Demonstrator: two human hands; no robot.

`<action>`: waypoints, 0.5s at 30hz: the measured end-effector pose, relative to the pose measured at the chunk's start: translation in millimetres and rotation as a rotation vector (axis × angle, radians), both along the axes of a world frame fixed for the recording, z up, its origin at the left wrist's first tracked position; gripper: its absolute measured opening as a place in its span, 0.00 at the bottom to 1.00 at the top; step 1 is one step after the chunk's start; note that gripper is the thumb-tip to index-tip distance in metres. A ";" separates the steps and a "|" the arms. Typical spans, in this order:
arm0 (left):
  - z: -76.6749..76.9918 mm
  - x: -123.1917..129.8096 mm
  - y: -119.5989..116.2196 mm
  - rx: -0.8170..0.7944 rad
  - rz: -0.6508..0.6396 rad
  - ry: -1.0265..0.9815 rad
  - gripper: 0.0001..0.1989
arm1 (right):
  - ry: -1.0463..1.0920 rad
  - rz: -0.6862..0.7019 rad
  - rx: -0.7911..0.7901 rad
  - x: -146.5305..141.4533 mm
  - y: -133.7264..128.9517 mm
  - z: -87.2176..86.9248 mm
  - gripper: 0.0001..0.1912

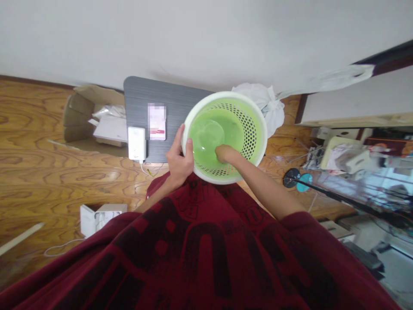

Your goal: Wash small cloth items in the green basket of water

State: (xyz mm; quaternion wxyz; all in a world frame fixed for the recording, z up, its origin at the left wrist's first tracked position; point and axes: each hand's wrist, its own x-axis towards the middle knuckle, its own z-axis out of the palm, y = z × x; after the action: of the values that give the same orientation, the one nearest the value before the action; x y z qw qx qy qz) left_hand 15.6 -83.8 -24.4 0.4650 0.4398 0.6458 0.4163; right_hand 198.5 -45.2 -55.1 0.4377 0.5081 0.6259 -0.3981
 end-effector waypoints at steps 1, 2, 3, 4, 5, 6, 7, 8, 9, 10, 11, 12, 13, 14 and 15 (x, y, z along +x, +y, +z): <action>0.3 0.3 0.2 0.008 -0.005 -0.011 0.31 | 0.013 -0.011 -0.043 -5.1 2.3 -3.5 0.20; 0.4 0.6 0.3 0.019 -0.007 -0.012 0.31 | 0.041 -0.026 -0.080 -12.9 4.9 -6.7 0.20; 0.1 0.9 0.4 0.036 -0.004 -0.001 0.30 | 0.089 -0.052 -0.102 -22.6 7.5 -9.7 0.20; -0.5 1.2 0.5 0.055 0.003 0.017 0.29 | 0.138 -0.093 -0.071 -33.3 10.2 -12.5 0.20; -1.2 1.4 0.7 0.076 0.012 0.035 0.27 | 0.180 -0.158 0.011 -43.9 12.8 -15.2 0.20; -2.0 1.6 0.9 0.094 0.018 0.047 0.26 | 0.215 -0.259 0.107 -53.6 15.5 -17.5 0.20; -2.5 1.9 1.1 0.107 0.023 0.052 0.26 | 0.239 -0.372 0.195 -61.3 18.0 -19.5 0.20; -2.8 2.0 1.4 0.114 0.024 0.052 0.26 | 0.258 -0.492 0.265 -66.7 20.3 -21.0 0.20; -2.6 2.2 1.6 0.113 0.025 0.049 0.25 | 0.276 -0.606 0.308 -69.3 22.0 -21.8 0.21; -2.2 2.3 1.7 0.108 0.024 0.048 0.26 | 0.295 -0.696 0.326 -69.2 23.1 -21.8 0.22; -1.5 2.4 1.7 0.102 0.024 0.048 0.26 | 0.325 -0.748 0.326 -66.4 23.3 -21.1 0.23; -0.8 2.4 1.6 0.095 0.025 0.052 0.26 | 0.364 -0.753 0.306 -61.3 22.6 -19.4 0.24; -0.2 2.4 1.4 0.089 0.027 0.055 0.26 | 0.409 -0.712 0.272 -54.1 21.1 -16.9 0.23; 0.2 2.5 1.2 0.084 0.029 0.058 0.26 | 0.455 -0.628 0.229 -45.4 18.9 -13.7 0.22; 0.2 2.6 0.9 0.079 0.032 0.057 0.27 | 0.481 -0.508 0.159 -35.9 16.2 -9.7 0.20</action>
State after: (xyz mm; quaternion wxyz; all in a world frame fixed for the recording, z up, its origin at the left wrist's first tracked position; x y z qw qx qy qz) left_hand 18.2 -82.9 -24.2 0.4219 0.4592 0.6489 0.4360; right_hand 162.6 -29.1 -64.8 0.1239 0.5717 0.5939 -0.5524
